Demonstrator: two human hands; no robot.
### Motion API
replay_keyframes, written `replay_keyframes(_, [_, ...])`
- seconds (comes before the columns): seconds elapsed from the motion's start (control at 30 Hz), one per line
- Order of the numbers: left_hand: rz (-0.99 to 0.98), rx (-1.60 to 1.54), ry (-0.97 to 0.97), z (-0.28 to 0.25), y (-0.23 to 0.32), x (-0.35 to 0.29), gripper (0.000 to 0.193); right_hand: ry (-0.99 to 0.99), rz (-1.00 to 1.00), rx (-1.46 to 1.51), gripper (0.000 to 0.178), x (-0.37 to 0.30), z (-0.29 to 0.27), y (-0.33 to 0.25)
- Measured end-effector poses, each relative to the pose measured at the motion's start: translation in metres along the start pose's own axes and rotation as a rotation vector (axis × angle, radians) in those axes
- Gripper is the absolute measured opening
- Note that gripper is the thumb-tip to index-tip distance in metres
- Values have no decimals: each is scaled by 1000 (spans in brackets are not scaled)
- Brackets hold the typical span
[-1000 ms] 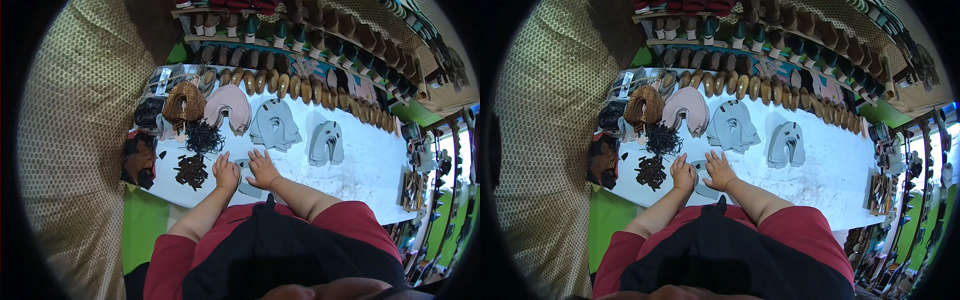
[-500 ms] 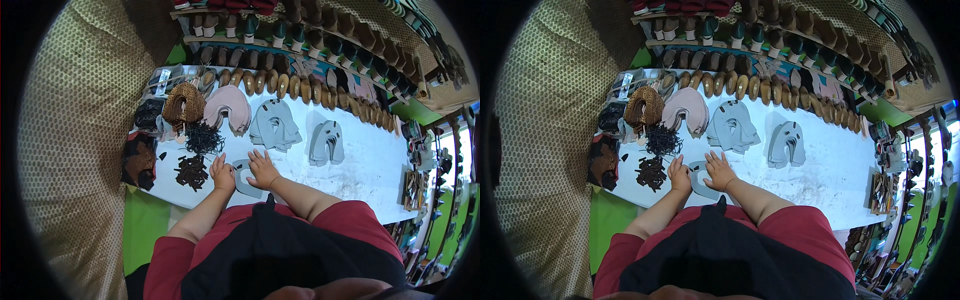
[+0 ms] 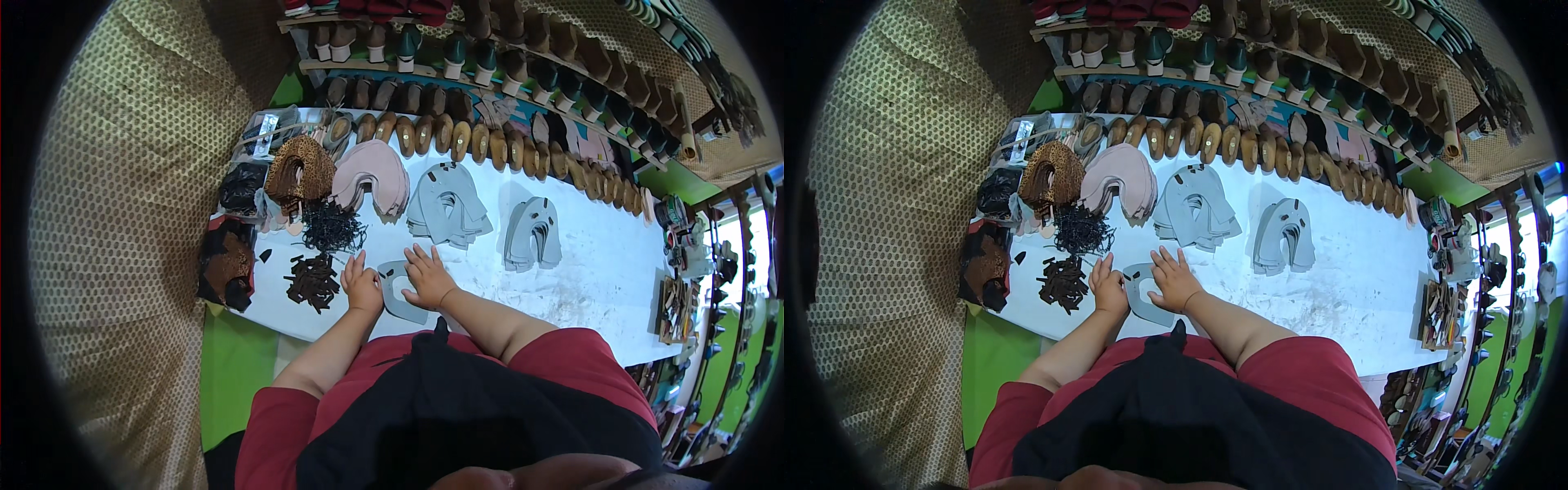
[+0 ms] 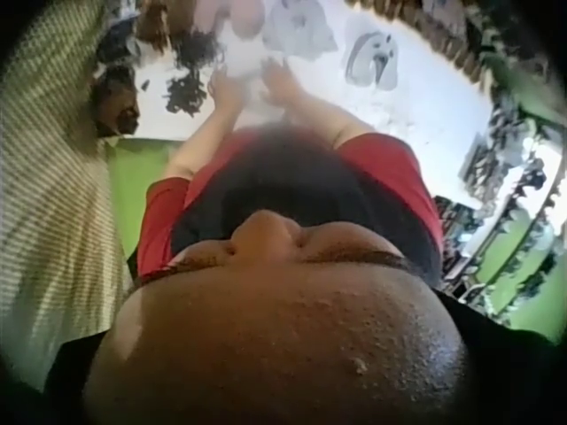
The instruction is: Arranging and preparing shoe upper components for assembly on a workbench.
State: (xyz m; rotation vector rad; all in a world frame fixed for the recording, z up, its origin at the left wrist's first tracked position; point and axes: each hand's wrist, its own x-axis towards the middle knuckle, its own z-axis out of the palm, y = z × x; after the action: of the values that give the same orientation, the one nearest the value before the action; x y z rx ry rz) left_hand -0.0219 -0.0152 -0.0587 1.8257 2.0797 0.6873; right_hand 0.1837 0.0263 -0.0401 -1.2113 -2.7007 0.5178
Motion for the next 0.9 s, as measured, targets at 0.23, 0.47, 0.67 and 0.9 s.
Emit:
replay_keyframes(0.23, [-27,23,-15,-5,-2,-2,5,-4,0,-4,65,1,-1,-2])
replay_keyframes(0.47, [400,100,-97,-41,2,-5,61,13,-4,14,67,0,2,2])
replay_keyframes(0.67, [352,252,-410,-34,15,-22,77,60,-36,44,79,-1,4,3])
replay_keyframes(0.9, [330,337,-494,-39,18,-18,82,48,-21,5,79,0,4,-2])
